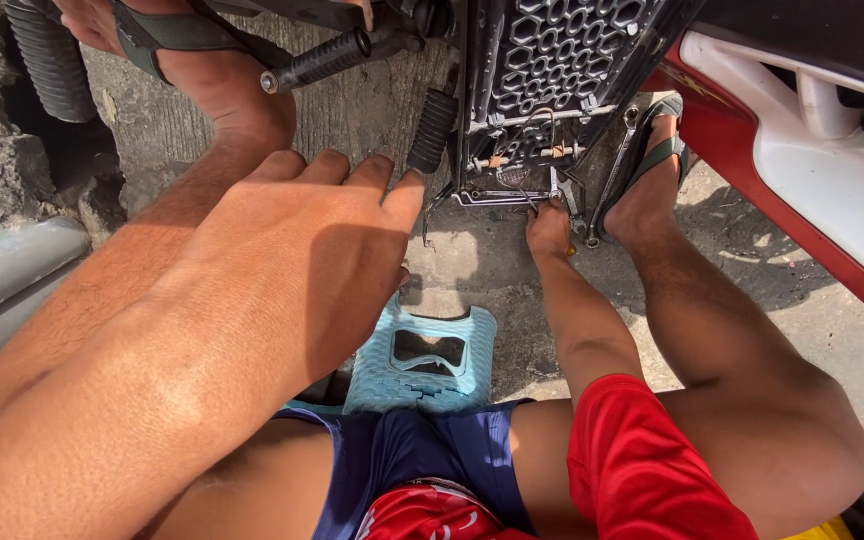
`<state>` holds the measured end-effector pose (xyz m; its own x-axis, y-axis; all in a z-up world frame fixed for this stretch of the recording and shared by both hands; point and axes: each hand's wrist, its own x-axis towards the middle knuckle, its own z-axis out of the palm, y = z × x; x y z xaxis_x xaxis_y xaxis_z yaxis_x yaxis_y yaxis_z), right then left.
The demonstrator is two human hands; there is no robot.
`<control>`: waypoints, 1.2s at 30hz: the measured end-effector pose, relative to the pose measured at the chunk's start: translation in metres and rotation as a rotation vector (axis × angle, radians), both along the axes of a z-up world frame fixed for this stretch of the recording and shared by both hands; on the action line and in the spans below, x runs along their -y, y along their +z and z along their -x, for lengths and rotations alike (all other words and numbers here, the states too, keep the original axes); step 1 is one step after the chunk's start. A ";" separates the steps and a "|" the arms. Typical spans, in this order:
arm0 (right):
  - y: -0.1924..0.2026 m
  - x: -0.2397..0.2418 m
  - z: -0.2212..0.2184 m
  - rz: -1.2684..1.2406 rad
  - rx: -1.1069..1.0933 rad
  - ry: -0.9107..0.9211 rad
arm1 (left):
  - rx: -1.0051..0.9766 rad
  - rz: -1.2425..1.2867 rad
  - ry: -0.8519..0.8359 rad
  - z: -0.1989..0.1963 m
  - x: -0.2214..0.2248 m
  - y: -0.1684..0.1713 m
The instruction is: Repairing a motorcycle license plate holder using a screwdriver and manual manipulation of parts.
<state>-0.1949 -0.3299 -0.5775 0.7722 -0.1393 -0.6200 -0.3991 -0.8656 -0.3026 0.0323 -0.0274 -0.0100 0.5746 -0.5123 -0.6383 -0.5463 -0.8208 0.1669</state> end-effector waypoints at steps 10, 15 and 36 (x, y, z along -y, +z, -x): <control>0.000 -0.003 -0.002 -0.001 0.023 0.073 | 0.047 0.037 -0.005 0.003 -0.005 -0.005; 0.001 -0.010 -0.003 0.027 0.031 0.042 | 0.044 0.041 -0.017 0.004 -0.006 -0.005; 0.010 -0.019 -0.001 -0.018 -0.196 0.176 | 0.102 0.011 -0.043 0.005 -0.003 -0.008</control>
<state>-0.1936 -0.3112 -0.5676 0.6483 -0.0011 -0.7613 -0.2952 -0.9221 -0.2501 0.0274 -0.0239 -0.0178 0.6137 -0.5441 -0.5721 -0.5954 -0.7948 0.1172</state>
